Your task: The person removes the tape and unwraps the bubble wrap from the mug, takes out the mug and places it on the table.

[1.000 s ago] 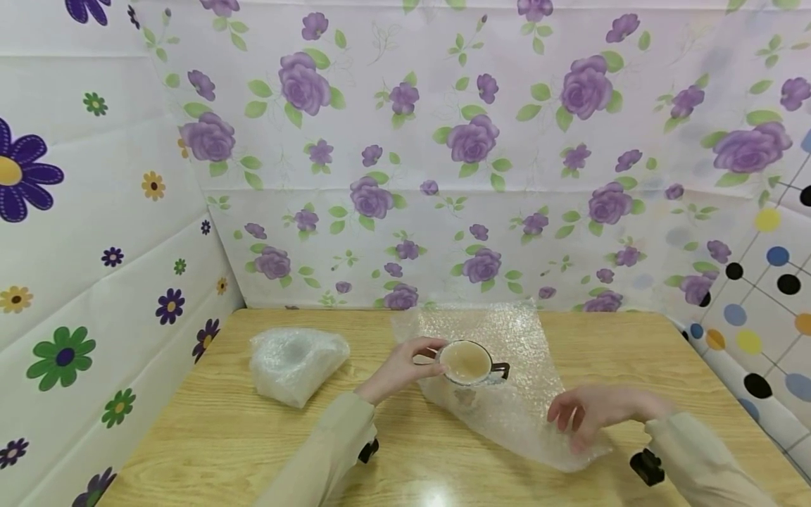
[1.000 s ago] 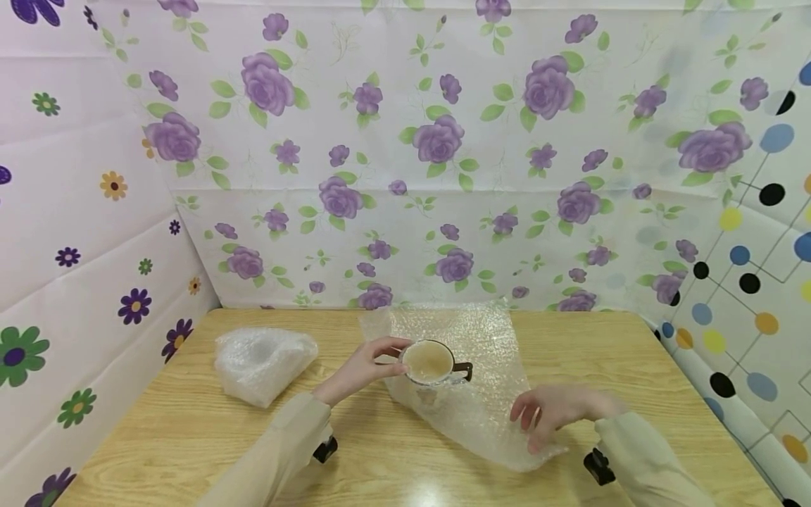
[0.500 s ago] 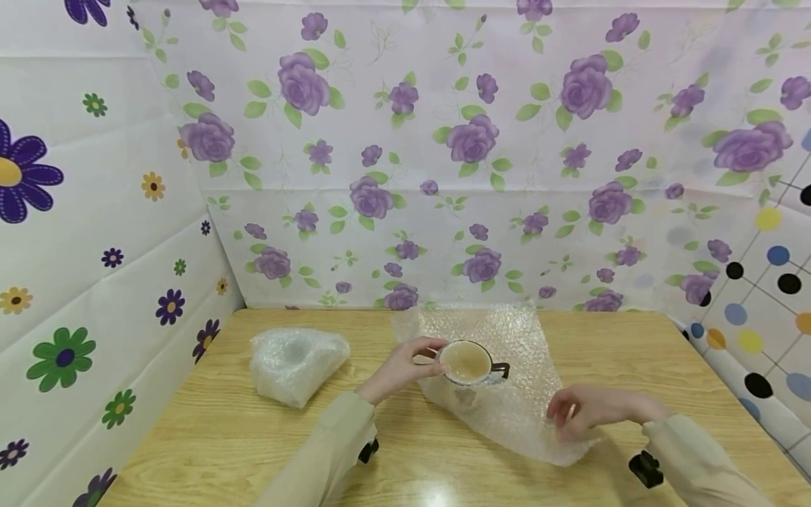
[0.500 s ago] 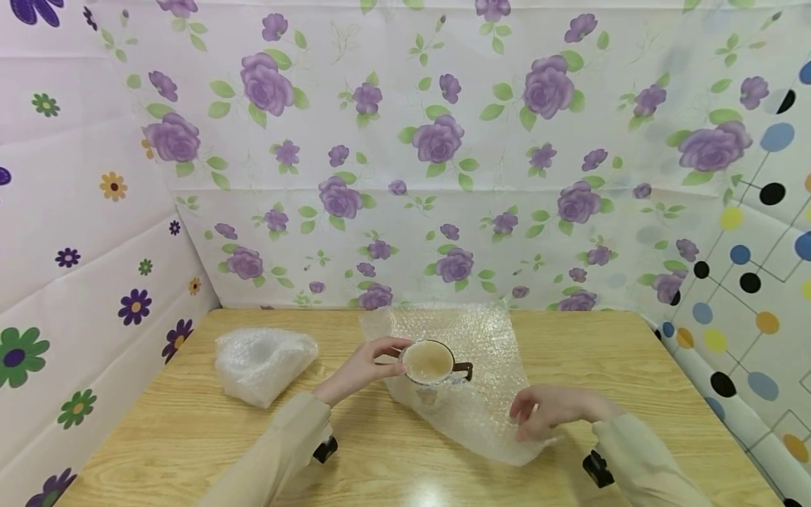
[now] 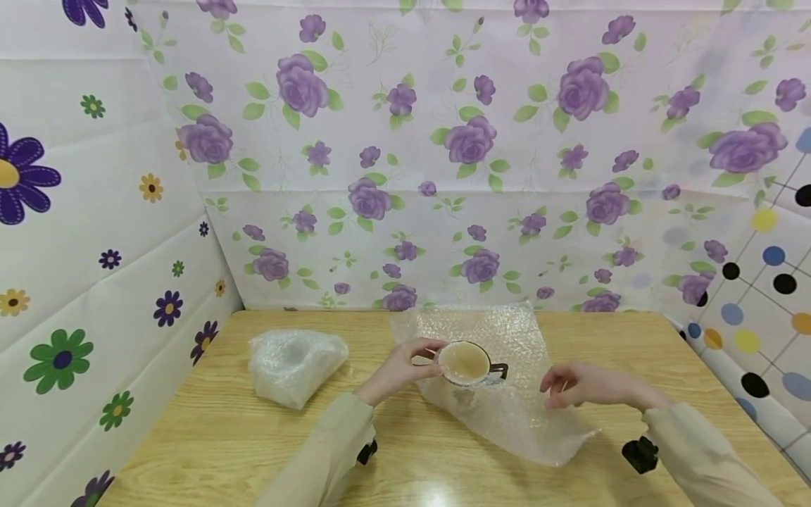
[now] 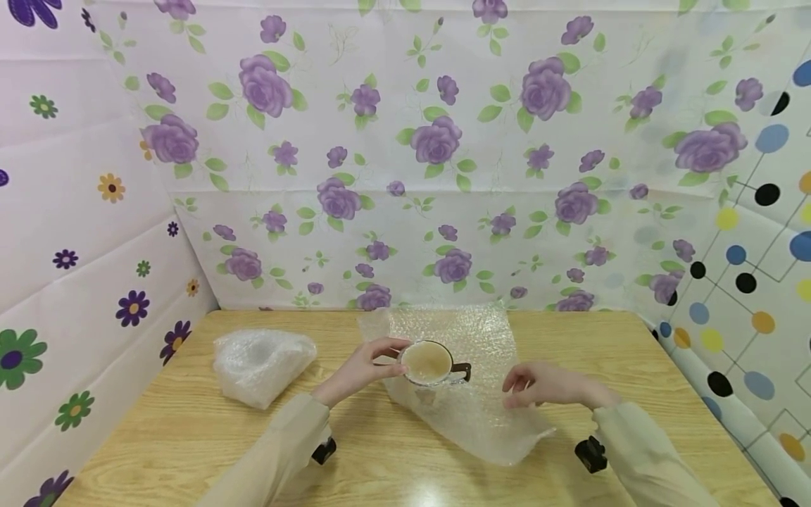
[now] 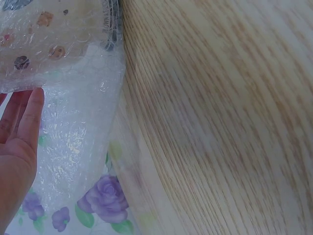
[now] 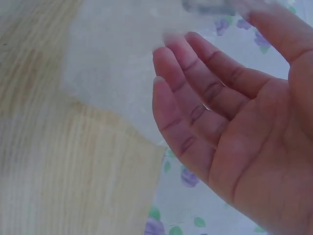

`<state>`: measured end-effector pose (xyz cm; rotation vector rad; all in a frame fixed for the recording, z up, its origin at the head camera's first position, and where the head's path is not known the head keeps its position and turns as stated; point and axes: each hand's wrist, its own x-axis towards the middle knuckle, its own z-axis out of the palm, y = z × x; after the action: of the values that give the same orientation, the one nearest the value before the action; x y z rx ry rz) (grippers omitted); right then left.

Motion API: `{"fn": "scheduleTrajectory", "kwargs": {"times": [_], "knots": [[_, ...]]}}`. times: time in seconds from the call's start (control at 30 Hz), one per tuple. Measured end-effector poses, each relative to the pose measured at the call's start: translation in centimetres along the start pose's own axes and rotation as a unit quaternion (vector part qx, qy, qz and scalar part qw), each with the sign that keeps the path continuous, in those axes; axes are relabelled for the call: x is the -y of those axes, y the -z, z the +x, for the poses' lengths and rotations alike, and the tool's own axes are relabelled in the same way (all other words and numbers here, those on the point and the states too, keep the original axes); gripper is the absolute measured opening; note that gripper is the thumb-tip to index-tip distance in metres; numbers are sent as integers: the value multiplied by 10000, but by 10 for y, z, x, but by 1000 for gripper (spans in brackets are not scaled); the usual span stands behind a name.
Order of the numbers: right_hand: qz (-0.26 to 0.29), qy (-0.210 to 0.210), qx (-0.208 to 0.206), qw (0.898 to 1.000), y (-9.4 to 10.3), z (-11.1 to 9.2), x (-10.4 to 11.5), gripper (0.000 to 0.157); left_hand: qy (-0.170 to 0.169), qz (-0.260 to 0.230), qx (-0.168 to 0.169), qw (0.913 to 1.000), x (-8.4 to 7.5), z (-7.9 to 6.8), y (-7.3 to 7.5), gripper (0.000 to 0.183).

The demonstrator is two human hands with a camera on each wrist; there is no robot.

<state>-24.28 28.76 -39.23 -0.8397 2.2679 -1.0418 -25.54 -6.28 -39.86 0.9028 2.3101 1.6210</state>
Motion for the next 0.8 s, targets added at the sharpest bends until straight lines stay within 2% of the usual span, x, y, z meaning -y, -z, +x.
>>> {"fn": "scheduleTrajectory", "kwargs": {"times": [0.23,0.5,0.8], "knots": [[-87,-36,-235,9997,7,3,12,24,-44,-24,0,10000,-1,0,0,44],[-321,293,-759,9962,14,15,24,25,-52,-35,-38,10000,0,-1,0,43],[-639,370,-1040,9918,15,29,36,22,-56,-1,-41,10000,0,0,0,44]]}}
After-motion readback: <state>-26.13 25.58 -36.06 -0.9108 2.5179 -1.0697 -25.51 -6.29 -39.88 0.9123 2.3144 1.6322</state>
